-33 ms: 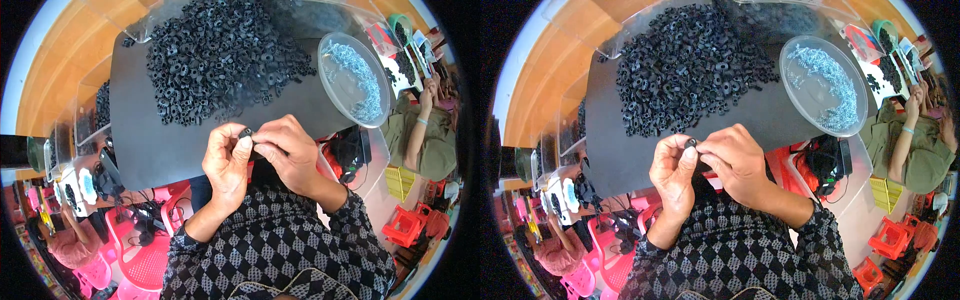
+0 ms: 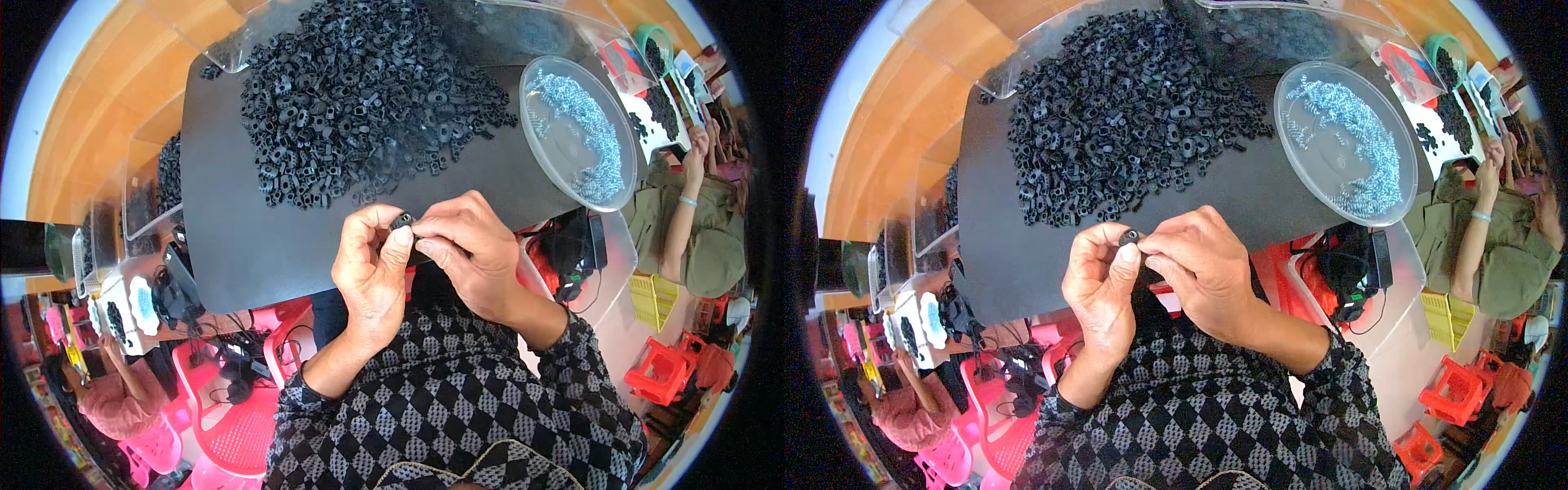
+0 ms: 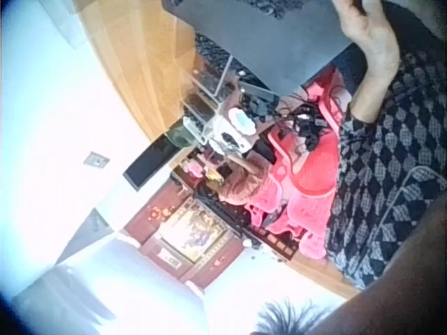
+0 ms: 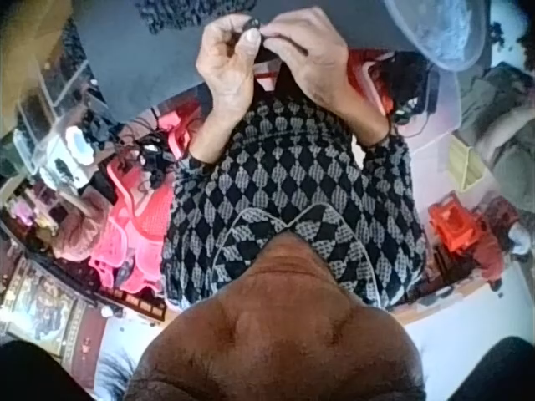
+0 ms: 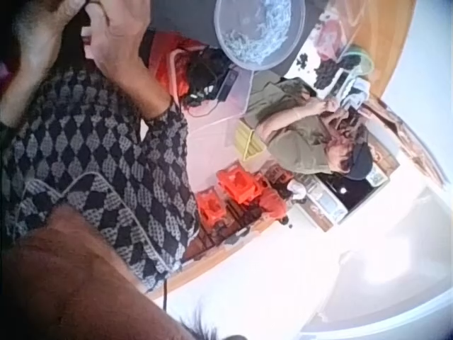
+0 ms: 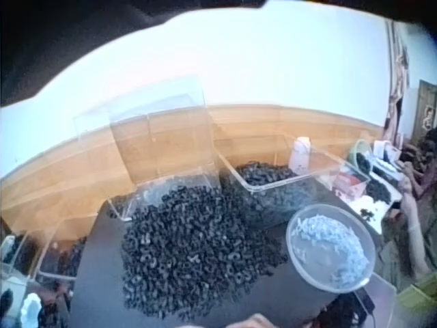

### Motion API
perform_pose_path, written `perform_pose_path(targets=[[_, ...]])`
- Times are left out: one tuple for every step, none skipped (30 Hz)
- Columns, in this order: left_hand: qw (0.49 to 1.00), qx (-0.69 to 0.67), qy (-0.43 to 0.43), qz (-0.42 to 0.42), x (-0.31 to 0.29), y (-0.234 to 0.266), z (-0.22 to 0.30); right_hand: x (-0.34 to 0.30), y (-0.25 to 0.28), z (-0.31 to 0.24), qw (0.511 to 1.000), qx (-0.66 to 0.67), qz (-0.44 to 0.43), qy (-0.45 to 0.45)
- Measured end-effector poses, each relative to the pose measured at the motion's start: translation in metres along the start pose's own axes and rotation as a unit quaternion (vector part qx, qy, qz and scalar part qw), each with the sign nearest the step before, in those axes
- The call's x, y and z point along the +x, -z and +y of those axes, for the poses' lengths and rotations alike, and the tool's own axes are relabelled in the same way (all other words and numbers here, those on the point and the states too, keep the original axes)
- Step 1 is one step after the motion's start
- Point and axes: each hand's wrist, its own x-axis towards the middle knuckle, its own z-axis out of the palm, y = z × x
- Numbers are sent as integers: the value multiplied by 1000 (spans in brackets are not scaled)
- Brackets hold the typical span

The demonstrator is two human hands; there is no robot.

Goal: Assembling small black plastic components by manually inserting metal pins into them.

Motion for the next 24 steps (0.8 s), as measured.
perform_pose_path(targets=[[1000,0,0,0,-1,0,-1,0,0,1,1000,0,0,0],[1000,0,-1,5,-1,-1,-2,0,0,2,1000,3,-3,0],[1000,-1,-1,10,-1,-1,-3,0,0,2,1000,6,-6,0],[1000,-1,-1,11,-2,-1,-2,0,0,-1,1000,7,-7,1],[1000,-15,1,17,-3,-1,-1,0,-2,-7,995,64,1,-80],[999,-29,3,23,-3,-2,0,1,-2,-10,980,120,9,-160],[999,-29,3,24,-3,-2,1,0,-2,-9,980,121,8,-160],[999,0,-19,33,-2,-2,1,-1,-2,-6,972,137,-3,-191],[998,29,-41,42,-3,-3,1,-1,-1,-4,963,152,-15,-221],[998,29,-41,42,-3,-3,1,1,1,-4,963,152,-15,-221],[996,51,-59,49,-3,-4,0,4,4,-6,944,205,-54,-254],[993,72,-76,55,-3,-4,-1,6,5,-7,919,257,-92,-286],[993,72,-77,54,-4,-5,-2,6,5,-7,919,257,-91,-286],[994,64,-67,55,-5,-5,-3,5,5,-7,914,264,-98,-293],[995,56,-58,56,-6,-5,-3,5,5,-7,909,270,-105,-301],[995,56,-58,55,-5,-6,-2,4,6,-7,909,270,-104,-301],[999,6,-35,36,-4,-6,2,4,7,-7,910,264,-93,-307],[999,-44,-11,16,-3,-7,4,4,8,-6,910,257,-82,-314],[999,-44,-11,15,-2,-6,3,2,9,-4,910,257,-82,-314],[996,-83,19,-7,0,-4,2,1,10,-1,933,220,-73,-274],[991,-122,50,-29,1,-1,1,0,13,2,953,181,-64,-233],[986,-142,69,-45,0,2,0,2,17,5,965,171,-57,-189],[986,-143,69,-46,1,5,0,5,22,8,975,160,-50,-145],[982,-154,95,-62,2,7,2,10,28,6,977,147,-64,-142]])
